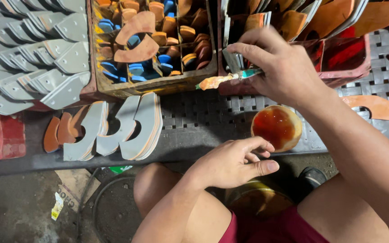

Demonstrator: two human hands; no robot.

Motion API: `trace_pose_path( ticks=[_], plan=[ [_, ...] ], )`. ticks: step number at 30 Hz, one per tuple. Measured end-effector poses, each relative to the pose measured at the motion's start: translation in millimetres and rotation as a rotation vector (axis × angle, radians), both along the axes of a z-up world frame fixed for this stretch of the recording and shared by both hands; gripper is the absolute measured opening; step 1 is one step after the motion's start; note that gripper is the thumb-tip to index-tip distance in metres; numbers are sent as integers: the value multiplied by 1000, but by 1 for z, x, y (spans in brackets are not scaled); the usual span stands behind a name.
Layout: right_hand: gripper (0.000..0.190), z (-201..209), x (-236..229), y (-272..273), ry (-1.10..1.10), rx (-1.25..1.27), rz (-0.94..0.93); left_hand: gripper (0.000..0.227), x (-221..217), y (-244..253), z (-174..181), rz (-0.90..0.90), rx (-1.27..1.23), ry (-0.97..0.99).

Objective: The person repeatedly picks up curved wooden pieces, dips a brush into a small container of reddish liquid, and applies the liquid to both sides of each piece. After coating, the person places the treated pieces into a red crate. The process is repeated for multiple pieces throughout the clip.

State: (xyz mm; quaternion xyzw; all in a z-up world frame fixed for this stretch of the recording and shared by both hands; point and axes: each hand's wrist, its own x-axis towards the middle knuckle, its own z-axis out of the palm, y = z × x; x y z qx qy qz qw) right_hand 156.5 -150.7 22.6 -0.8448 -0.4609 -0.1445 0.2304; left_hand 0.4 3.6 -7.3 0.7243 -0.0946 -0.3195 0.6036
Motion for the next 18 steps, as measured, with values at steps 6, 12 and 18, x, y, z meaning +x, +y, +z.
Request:
trace_pose_path(
  ticks=[6,12,18],
  plan=[
    [93,11,1,-2,-105,10,-55,67,-1,-1,0,-20,32,-9],
    [76,30,-10,-17,25,180,-66,66,-1,0,-1,-66,108,-17],
    [52,23,-15,-34,201,141,-90,64,-4,-5,-1,-79,86,-62]
  ],
)
